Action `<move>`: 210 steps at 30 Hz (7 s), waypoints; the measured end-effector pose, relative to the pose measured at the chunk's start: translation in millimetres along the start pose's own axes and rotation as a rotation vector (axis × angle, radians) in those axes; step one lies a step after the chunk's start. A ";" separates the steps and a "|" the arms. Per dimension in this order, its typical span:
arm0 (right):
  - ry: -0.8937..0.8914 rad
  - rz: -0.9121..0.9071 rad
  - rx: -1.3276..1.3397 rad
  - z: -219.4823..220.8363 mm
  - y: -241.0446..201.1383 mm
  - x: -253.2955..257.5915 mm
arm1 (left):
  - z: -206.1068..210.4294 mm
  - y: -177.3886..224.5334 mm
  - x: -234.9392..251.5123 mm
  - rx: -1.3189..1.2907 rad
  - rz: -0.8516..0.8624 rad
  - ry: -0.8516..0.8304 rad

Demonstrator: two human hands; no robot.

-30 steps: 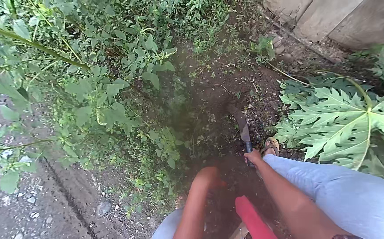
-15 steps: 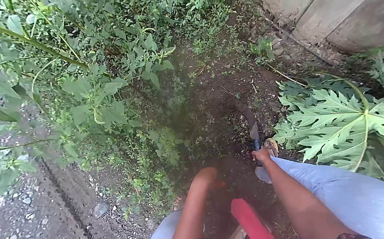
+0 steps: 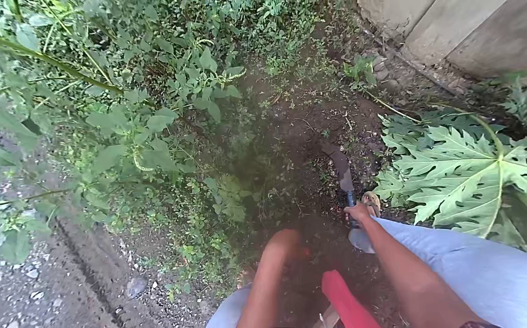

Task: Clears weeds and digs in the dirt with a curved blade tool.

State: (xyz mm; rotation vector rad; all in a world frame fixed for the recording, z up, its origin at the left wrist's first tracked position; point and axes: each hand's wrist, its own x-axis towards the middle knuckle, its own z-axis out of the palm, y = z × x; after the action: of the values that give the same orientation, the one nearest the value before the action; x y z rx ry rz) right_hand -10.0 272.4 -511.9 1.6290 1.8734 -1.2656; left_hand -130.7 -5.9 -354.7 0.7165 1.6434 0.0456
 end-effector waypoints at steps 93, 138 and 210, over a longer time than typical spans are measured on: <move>0.038 -0.304 -0.275 17.2 -13.0 -13.5 | 5.1 -3.0 0.5 -0.020 -0.013 -0.021; -0.167 -0.129 -0.162 53.3 9.5 -16.4 | 6.3 -6.2 3.5 -0.009 0.005 -0.020; -0.884 -0.795 -0.956 -26.4 -80.1 -325.2 | 99.2 8.1 -17.5 -1.350 -0.023 0.159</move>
State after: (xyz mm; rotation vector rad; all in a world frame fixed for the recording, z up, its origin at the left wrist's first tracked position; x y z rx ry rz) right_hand 13.3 102.1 -223.2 -0.1893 1.9714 -0.8066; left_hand -37.0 -43.5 -357.7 -0.3568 1.3609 1.0971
